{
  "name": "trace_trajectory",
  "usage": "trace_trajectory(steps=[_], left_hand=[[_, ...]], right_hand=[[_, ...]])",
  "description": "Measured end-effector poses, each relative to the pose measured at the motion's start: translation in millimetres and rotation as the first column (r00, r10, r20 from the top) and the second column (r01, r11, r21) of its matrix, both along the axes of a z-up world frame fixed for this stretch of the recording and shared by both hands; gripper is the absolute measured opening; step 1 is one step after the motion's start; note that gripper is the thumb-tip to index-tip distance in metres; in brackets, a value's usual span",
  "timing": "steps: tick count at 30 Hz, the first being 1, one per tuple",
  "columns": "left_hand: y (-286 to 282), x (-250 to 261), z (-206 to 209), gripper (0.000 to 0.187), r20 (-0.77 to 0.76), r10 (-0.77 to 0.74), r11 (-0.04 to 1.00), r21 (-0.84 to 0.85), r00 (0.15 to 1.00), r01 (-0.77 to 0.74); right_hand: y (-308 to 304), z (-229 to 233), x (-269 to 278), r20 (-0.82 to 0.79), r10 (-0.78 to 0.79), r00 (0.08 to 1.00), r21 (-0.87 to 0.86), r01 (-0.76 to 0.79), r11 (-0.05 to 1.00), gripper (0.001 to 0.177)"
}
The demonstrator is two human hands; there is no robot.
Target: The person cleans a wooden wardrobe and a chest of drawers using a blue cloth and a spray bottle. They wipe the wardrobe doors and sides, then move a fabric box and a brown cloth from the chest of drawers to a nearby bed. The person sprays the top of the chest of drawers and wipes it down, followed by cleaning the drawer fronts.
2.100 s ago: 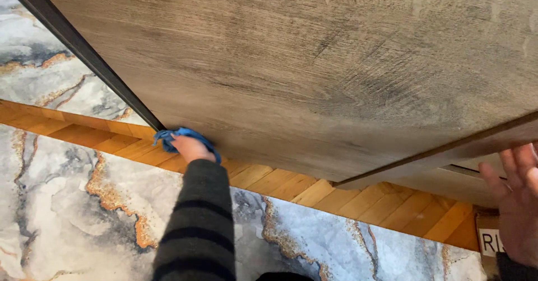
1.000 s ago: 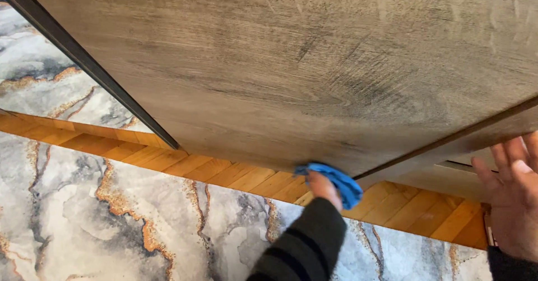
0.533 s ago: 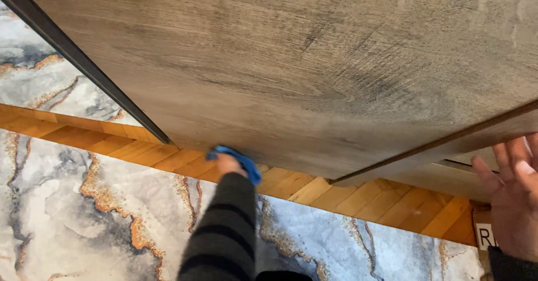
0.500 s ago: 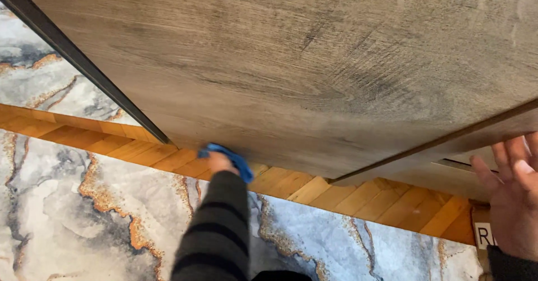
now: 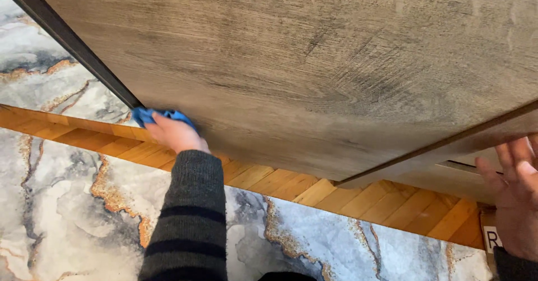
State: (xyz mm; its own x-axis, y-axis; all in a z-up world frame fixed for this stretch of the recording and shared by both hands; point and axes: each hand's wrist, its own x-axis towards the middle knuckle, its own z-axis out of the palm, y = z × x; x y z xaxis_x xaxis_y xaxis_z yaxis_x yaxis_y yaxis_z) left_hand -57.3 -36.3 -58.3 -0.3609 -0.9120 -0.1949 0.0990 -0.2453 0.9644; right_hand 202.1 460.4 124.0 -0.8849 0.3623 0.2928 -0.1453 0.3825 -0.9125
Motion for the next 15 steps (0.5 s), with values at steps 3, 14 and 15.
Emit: trace_trajectory(steps=[3,14,15], left_hand=[[1.3,4.9,50.5,0.054,-0.324,-0.054,0.972,-0.235,0.945,-0.025],[-4.8,3.9,-17.1,0.069,0.031,-0.01,0.87,-0.492,0.999,0.024],[-6.1,0.0,-42.2,0.069,0.03,-0.011,0.871,-0.491,0.999,0.025]], right_hand=[[17.1,-13.9,0.7,-0.041,0.017,0.999,-0.043,-0.019,0.999,0.055],[57.5,-43.5,0.7,-0.048,0.035,0.998,-0.021,-0.036,0.999,0.051],[53.3,-41.0,-0.1,-0.048,0.034,0.998,-0.019,-0.035,0.999,0.051]])
